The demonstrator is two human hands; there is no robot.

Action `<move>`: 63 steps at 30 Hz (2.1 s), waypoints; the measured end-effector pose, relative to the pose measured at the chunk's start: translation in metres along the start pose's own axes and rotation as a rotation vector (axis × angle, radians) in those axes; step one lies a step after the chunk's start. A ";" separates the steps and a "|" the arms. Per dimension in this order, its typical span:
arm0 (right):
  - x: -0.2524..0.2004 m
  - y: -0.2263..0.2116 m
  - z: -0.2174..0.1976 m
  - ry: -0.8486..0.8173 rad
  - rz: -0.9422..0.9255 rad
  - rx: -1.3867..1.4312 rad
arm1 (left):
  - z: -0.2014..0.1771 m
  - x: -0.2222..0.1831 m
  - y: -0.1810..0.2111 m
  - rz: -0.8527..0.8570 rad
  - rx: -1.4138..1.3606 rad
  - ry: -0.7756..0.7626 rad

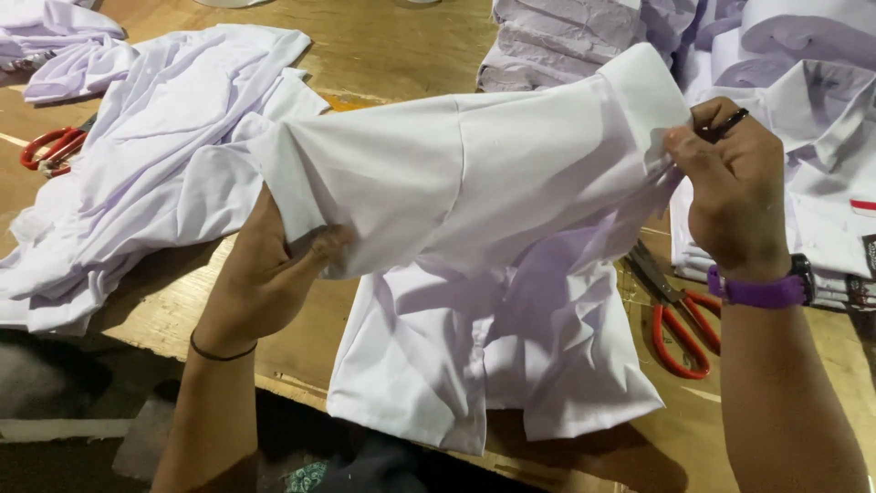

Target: Folding a white shirt and trimming loose threads with scissors on a workbench.

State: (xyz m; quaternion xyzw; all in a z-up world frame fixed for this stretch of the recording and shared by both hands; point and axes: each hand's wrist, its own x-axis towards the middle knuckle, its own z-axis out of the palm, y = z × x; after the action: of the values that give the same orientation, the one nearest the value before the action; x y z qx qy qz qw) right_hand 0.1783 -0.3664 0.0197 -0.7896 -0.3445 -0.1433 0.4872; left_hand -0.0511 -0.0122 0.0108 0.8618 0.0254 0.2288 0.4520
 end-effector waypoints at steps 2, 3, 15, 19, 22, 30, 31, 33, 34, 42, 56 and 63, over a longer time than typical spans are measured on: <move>-0.001 -0.009 -0.002 -0.009 -0.032 -0.066 | -0.006 0.001 0.009 -0.003 0.001 -0.010; -0.001 -0.013 -0.003 -0.018 -0.062 -0.131 | -0.008 0.002 0.013 -0.007 0.004 -0.021; 0.020 -0.061 0.013 -0.495 0.027 -0.123 | -0.002 0.053 -0.021 -0.004 -0.120 0.162; 0.035 -0.069 0.022 -0.455 0.003 -0.145 | 0.013 0.044 -0.016 -0.256 0.174 0.420; 0.043 -0.080 0.032 -0.371 -0.067 -0.119 | 0.038 0.037 0.016 0.310 0.438 0.751; 0.043 -0.111 0.079 -0.263 -0.459 -0.434 | 0.112 0.034 0.066 0.120 0.024 0.045; 0.043 -0.110 0.081 -0.262 -0.458 -0.434 | 0.116 0.037 0.057 0.121 0.024 0.045; 0.045 -0.109 0.085 -0.267 -0.496 -0.431 | 0.126 0.045 0.039 0.040 -0.304 0.073; 0.047 -0.109 0.084 -0.266 -0.497 -0.434 | 0.126 0.043 0.037 0.043 -0.307 0.074; 0.053 -0.111 0.085 -0.243 -0.523 -0.407 | 0.127 0.053 0.045 -0.098 -0.314 0.093; 0.078 -0.085 0.073 -0.234 -0.513 -0.302 | 0.148 0.009 0.027 -0.168 -0.643 -0.282; 0.092 -0.056 0.075 -0.156 -0.527 -0.310 | 0.129 -0.002 0.056 -0.286 -0.523 -0.487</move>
State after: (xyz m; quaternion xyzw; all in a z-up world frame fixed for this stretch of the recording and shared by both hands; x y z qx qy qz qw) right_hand 0.1981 -0.2479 0.0722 -0.7466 -0.5475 -0.2545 0.2794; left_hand -0.0079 -0.1453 -0.0082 0.7342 -0.0220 -0.0492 0.6768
